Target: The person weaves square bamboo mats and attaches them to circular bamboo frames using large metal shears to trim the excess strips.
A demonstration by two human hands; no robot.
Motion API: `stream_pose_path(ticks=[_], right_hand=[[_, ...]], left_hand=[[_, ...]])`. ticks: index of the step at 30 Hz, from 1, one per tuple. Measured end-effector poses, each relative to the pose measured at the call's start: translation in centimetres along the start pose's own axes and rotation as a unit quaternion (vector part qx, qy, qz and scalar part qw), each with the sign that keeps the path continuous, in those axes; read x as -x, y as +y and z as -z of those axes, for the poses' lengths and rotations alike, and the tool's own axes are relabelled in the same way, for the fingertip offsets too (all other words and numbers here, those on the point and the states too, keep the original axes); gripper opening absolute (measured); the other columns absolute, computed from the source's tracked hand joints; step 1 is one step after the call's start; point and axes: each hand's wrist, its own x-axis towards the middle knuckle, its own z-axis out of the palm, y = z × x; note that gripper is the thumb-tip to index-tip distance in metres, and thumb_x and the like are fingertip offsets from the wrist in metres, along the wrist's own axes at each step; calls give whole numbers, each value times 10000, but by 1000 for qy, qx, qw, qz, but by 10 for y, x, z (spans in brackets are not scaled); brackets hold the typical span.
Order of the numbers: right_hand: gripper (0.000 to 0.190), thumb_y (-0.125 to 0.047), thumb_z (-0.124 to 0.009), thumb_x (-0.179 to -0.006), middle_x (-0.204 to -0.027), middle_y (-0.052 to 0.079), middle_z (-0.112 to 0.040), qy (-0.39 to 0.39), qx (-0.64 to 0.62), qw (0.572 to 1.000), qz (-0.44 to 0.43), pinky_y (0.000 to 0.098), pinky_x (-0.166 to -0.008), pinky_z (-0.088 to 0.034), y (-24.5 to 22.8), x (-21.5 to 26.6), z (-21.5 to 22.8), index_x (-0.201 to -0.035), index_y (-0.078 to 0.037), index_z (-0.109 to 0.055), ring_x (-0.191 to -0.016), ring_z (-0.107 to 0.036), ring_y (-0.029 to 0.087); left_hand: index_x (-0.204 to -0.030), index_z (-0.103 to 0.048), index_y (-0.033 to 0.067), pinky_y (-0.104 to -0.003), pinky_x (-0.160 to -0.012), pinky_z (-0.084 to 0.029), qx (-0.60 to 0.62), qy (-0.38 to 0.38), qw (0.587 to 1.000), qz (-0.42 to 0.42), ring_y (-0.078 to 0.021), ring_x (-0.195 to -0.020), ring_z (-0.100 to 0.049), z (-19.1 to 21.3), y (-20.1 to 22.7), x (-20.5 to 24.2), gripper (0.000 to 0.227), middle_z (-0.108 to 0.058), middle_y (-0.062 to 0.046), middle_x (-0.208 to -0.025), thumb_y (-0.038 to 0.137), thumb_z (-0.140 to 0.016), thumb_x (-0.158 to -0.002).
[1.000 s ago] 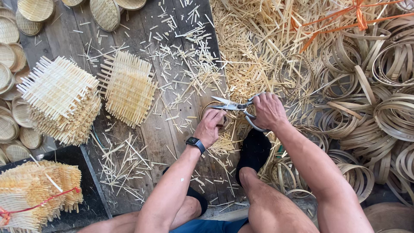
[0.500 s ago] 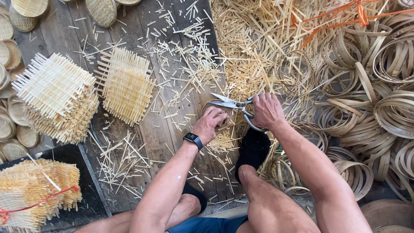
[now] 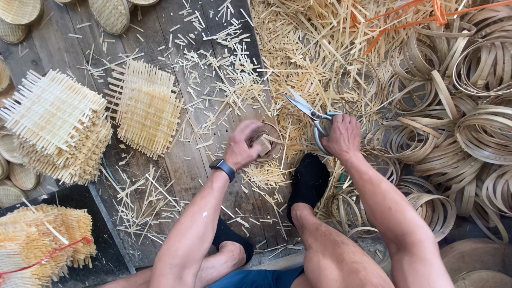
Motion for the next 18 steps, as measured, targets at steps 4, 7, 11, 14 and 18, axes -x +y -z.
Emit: stream_pose_path(ticks=[4, 7, 11, 14, 18], right_hand=[[701, -326, -835, -710, -1154, 230, -631, 98, -37, 994, 23, 431, -944, -489, -18, 7, -10, -1261, 40, -603, -1069, -602, 335], [546, -354, -789, -878, -1134, 194, -677, -80, -339, 937, 11, 412, -908, -543, -51, 16, -11, -1307, -43, -656, -1024, -658, 279], [343, -266, -765, -887, -1009, 103, -780, -218, -491, 843, -9, 309, -795, -574, -79, 3, -18, -1152, -52, -734, -853, -727, 154], [241, -222, -804, -859, -848, 80, -775, -226, -510, 829, -34, 293, -653, -548, -77, -1, -28, -1004, -30, -786, -702, -679, 126], [216, -203, -846, -831, -731, 68, -744, -235, -528, 814, -54, 272, -540, -503, -72, -10, -43, -903, -6, -794, -595, -630, 102]], left_hand=[[-1209, -745, 65, -325, -911, -558, 65, 81, 968, 229, -215, -985, -712, -27, -39, -17, 363, -718, -128, -1157, 311, -781, -945], [-1203, -739, 67, -304, -777, -574, 139, 38, 956, 255, -171, -827, -710, -40, -58, -22, 430, -791, -115, -976, 252, -837, -827], [-1169, -769, 31, -240, -781, -557, 333, 32, 915, 228, -88, -861, -698, -58, -65, -18, 298, -798, -48, -1011, 188, -763, -916], [-1147, -769, 18, -227, -789, -570, 389, 60, 888, 239, -94, -870, -716, -64, -66, -16, 271, -798, -64, -1022, 158, -763, -916], [-1099, -792, -8, -238, -765, -565, 360, 128, 888, 255, -111, -841, -718, -77, -51, -19, 260, -800, -91, -980, 158, -783, -899]])
